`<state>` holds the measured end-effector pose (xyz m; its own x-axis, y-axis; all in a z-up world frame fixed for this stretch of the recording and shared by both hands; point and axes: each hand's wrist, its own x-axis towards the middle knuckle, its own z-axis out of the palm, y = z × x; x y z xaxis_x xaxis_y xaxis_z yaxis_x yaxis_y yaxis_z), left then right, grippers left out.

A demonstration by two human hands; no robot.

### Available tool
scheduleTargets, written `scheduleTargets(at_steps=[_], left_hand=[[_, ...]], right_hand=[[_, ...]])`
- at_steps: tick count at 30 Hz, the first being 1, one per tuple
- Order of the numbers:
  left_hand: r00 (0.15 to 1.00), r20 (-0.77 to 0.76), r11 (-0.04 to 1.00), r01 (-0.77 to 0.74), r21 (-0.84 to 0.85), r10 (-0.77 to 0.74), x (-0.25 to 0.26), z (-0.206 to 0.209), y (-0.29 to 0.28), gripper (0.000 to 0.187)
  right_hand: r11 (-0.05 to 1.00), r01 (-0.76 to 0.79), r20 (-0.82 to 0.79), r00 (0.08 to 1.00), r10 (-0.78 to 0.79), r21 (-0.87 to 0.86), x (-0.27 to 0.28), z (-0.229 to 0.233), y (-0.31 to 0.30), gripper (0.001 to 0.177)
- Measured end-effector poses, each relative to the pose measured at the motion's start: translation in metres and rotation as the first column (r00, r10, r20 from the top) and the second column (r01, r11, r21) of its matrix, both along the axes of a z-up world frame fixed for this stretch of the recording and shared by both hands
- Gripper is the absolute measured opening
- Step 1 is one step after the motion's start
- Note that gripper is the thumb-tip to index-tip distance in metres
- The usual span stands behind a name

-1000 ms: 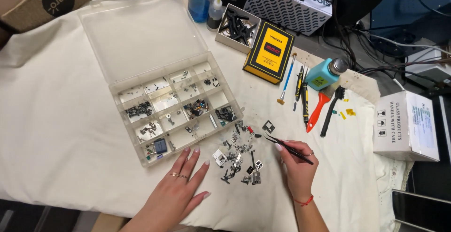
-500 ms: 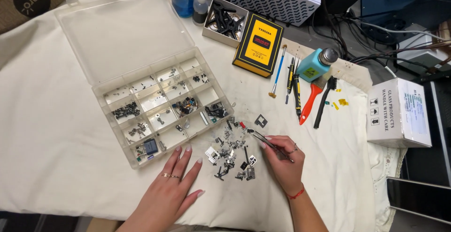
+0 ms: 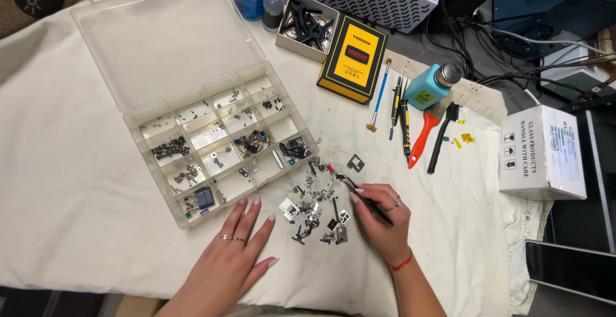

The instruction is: The person uses tweezers to pick up small electronic components from a pile on a white cloth and places them into a compartmentalized plastic organizer box. The person repeatedly sorts the parts into different sections of the box throughout the video.

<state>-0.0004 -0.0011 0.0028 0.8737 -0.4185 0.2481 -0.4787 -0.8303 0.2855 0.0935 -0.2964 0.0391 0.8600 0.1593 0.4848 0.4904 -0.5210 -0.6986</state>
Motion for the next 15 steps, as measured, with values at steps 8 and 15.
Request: scheduleTargets(at_steps=[8,15], left_hand=[[1.000,-0.028,1.000,0.012,-0.009,-0.012,0.0010,-0.0003,0.0004,0.066],[0.999,-0.039,0.999,0.016,-0.036,-0.017,0.0016,0.0020,0.0005,0.064]], right_hand=[[0.996,-0.029,0.043,0.999,0.032,-0.080,-0.0004,-0.0045,0.0026,0.011],[0.966,-0.046,0.159,0.983,0.088,-0.253,0.0001,-0.0037,0.0061,0.010]])
